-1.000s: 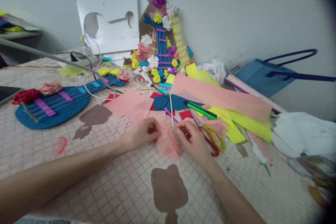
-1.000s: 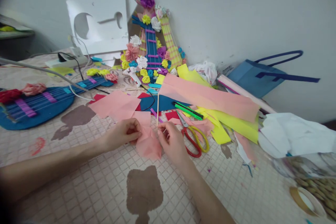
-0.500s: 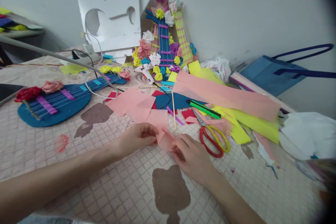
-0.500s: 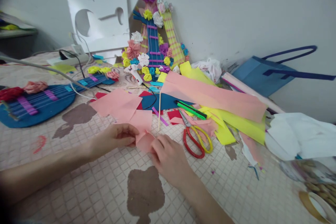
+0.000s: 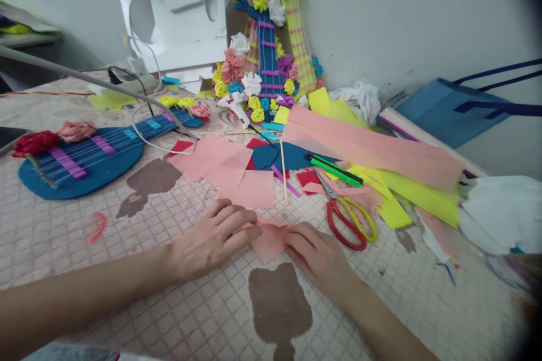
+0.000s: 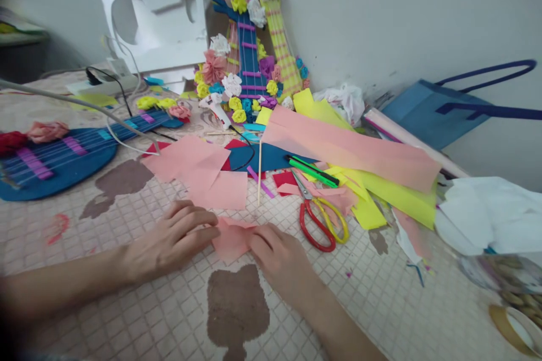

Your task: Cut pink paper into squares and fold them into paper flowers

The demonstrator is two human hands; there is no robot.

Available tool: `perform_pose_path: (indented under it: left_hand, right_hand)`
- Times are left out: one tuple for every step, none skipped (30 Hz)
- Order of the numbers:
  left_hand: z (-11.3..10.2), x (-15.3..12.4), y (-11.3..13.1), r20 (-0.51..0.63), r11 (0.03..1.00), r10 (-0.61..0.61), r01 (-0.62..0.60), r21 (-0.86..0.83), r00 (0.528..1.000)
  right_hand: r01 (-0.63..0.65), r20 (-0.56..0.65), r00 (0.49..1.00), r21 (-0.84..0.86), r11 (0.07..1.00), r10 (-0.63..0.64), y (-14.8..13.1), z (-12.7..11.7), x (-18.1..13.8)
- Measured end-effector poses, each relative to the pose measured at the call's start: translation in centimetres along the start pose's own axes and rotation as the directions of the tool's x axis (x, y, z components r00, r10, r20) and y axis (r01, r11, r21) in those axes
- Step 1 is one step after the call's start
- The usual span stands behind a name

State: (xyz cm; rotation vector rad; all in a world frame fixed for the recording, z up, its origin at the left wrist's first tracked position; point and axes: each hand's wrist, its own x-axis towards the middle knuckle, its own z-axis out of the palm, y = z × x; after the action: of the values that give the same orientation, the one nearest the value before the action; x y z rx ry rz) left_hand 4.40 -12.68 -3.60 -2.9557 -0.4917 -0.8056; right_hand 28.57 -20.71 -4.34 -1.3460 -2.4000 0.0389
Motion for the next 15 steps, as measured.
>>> perform_pose_path:
  left_hand:
    - [-0.02,-0.16,-0.02,-0.037,1.0,0.0,0.0,0.004,0.999]
    - [-0.05,-0.28,-0.02,-0.069,1.0,-0.005,0.005,0.003,0.998]
    - [-0.1,-0.35,-0.03,-0.09,1.0,-0.009,0.009,0.0,0.996]
    - [-0.16,-0.36,-0.02,-0.09,1.0,-0.004,0.004,-0.003,0.996]
    - [-0.21,-0.31,-0.02,-0.076,1.0,0.007,-0.007,-0.003,0.997]
    - [-0.26,-0.22,-0.02,-0.049,1.0,0.019,-0.019,-0.003,0.999]
    - [-0.29,-0.1,-0.03,-0.02,1.0,0.029,-0.029,-0.002,0.999]
    - [-0.3,0.03,-0.04,0.01,0.999,0.038,-0.038,-0.006,0.999]
    - [-0.3,0.17,-0.07,0.033,0.999,0.048,-0.047,-0.016,0.998]
    - [-0.29,0.29,-0.1,0.055,0.998,0.054,-0.052,-0.033,0.997]
    - [-0.27,0.39,-0.13,0.076,0.997,0.06,-0.055,-0.055,0.995]
    - [-0.27,0.47,-0.17,0.098,0.995,0.068,-0.06,-0.081,0.993]
    - [-0.27,0.54,-0.22,0.118,0.993,0.074,-0.062,-0.103,0.99]
    - [-0.29,0.59,-0.26,0.137,0.991,0.076,-0.06,-0.121,0.988]
    - [-0.33,0.63,-0.3,0.156,0.989,0.078,-0.057,-0.134,0.985]
  right_hand:
    - [0.0,0.002,1.0,0.003,1.0,0.0,-0.01,0.02,-0.04]
    - [0.0,0.011,1.0,0.006,1.0,0.0,-0.03,0.03,-0.08]
    - [0.003,0.025,1.0,0.012,1.0,-0.003,-0.03,0.0,-0.12]
    - [0.004,0.04,0.999,0.018,1.0,-0.004,-0.04,-0.04,-0.14]
    - [0.004,0.052,0.999,0.025,1.0,-0.005,-0.03,-0.09,-0.16]
    - [0.004,0.063,0.998,0.031,1.0,-0.006,-0.03,-0.15,-0.18]
    - [0.004,0.07,0.998,0.035,0.999,-0.006,-0.03,-0.21,-0.2]
    - [0.004,0.074,0.997,0.038,0.999,-0.007,-0.04,-0.26,-0.21]
    - [0.006,0.074,0.997,0.038,0.999,-0.009,-0.08,-0.31,-0.23]
    - [0.007,0.071,0.997,0.039,0.999,-0.009,-0.15,-0.35,-0.26]
    - [0.008,0.062,0.998,0.041,0.999,-0.01,-0.25,-0.39,-0.28]
    - [0.01,0.051,0.999,0.043,0.999,-0.013,-0.37,-0.41,-0.3]
    - [0.014,0.042,0.999,0.046,0.999,-0.016,-0.49,-0.43,-0.32]
    - [0.019,0.038,0.999,0.047,0.999,-0.02,-0.61,-0.45,-0.34]
    - [0.023,0.039,0.999,0.046,0.999,-0.025,-0.71,-0.47,-0.35]
